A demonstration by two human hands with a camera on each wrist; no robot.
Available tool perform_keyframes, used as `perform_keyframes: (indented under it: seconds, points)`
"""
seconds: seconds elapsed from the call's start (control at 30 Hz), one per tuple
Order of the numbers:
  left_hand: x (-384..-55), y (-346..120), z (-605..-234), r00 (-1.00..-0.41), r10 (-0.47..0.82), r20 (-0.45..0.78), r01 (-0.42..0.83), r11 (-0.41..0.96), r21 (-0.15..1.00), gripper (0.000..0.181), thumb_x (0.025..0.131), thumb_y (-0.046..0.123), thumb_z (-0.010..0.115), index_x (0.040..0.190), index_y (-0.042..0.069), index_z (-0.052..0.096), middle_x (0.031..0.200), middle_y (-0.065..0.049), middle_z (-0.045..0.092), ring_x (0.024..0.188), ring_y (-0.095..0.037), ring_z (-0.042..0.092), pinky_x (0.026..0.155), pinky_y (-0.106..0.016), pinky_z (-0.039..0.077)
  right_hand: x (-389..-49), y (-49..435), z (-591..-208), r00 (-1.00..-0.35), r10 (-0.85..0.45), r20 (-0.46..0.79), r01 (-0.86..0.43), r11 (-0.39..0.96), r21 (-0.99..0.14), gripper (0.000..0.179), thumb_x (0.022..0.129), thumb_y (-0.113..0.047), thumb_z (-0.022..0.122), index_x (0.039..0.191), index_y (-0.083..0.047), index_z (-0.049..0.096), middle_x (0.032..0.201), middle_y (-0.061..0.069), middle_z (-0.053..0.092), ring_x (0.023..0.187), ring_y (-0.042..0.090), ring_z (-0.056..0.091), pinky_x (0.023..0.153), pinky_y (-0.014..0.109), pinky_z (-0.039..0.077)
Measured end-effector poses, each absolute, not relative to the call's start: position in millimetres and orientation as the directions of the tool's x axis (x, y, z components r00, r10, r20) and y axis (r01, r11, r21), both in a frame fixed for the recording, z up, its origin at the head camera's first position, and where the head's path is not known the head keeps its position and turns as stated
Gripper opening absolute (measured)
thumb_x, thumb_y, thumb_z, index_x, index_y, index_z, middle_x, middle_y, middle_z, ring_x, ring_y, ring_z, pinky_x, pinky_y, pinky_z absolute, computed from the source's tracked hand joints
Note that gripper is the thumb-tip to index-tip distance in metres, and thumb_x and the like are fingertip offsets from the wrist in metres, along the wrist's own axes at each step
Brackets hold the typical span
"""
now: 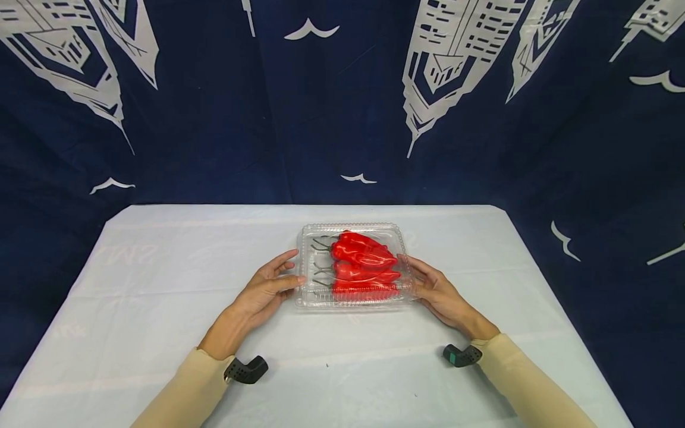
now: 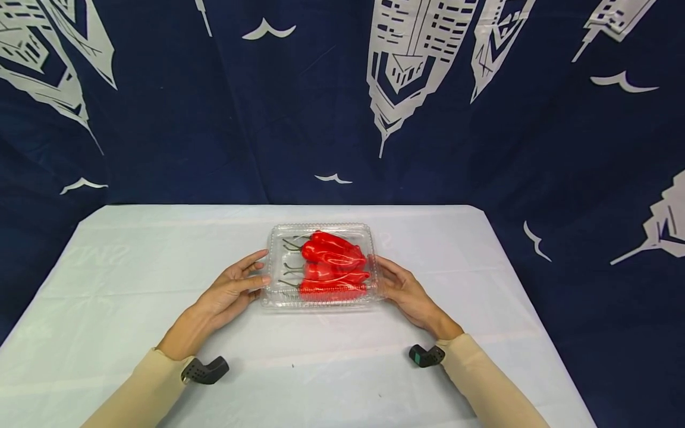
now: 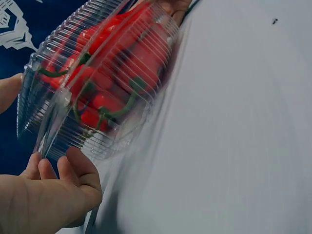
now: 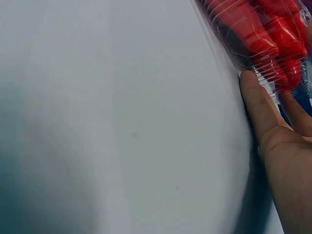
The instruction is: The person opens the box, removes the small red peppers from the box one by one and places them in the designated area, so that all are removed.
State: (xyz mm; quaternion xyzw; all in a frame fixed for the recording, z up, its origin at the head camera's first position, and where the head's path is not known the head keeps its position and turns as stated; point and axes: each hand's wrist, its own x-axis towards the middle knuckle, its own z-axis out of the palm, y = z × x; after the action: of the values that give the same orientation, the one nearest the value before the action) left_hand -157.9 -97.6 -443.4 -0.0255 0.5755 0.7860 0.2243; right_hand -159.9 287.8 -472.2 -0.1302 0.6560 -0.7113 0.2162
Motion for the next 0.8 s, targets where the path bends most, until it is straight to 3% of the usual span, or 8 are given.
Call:
perform_keyframes:
  seconds: [0.27, 0.47, 0.63, 0.8]
  points:
    - [-157.7, -100.1, -452.0, -0.918, 0.28, -0.282, -0.322, -0.108, 0.941, 0.063, 0.091, 0.008, 0.07, 0.149, 0.007, 0.044, 0.125, -0.006, 0.035, 0.086, -0.008, 0.05, 0.088, -0.032, 0.044, -160.3, 286.9, -473.6, -0.878, -0.467, -0.107, 0.134, -0.027, -0.991, 0.069, 0.099, -0.002, 0.057, 0.159, -0.011, 0.024, 0.165, 0.009, 0.019, 0.131, 0.003, 0.051, 0.101, 0.027, 0.05]
    - [-157.0, -106.1, -455.1, -0.93, 0.29, -0.226, -0.233, 0.009, 0.972, 0.06, 0.092, 0.015, 0.072, 0.146, 0.008, 0.048, 0.128, -0.007, 0.042, 0.087, -0.005, 0.054, 0.082, -0.027, 0.049, -159.9, 286.9, -474.3, -0.875, -0.472, -0.11, 0.143, -0.035, -0.989, 0.07, 0.099, -0.001, 0.057, 0.159, -0.011, 0.023, 0.166, 0.01, 0.017, 0.132, 0.003, 0.051, 0.101, 0.027, 0.05]
    - [-156.4, -114.3, -456.0, -0.889, 0.405, -0.213, -0.264, -0.075, 0.962, 0.063, 0.094, 0.007, 0.065, 0.151, 0.009, 0.039, 0.111, 0.001, 0.049, 0.084, -0.006, 0.053, 0.08, -0.028, 0.047, -159.8, 288.0, -474.5, -0.872, -0.48, -0.099, 0.136, -0.044, -0.99, 0.069, 0.099, -0.001, 0.055, 0.16, -0.011, 0.023, 0.166, 0.008, 0.018, 0.134, 0.001, 0.049, 0.102, 0.026, 0.049]
    - [-155.5, -118.0, -458.1, -0.858, 0.464, -0.221, -0.297, -0.098, 0.95, 0.072, 0.093, 0.002, 0.066, 0.155, 0.013, 0.032, 0.117, 0.0, 0.05, 0.085, -0.008, 0.058, 0.08, -0.027, 0.05, -160.7, 288.4, -475.0, -0.867, -0.493, -0.077, 0.124, -0.064, -0.99, 0.069, 0.1, 0.0, 0.054, 0.16, -0.011, 0.023, 0.165, 0.003, 0.022, 0.135, 0.002, 0.047, 0.103, 0.026, 0.048]
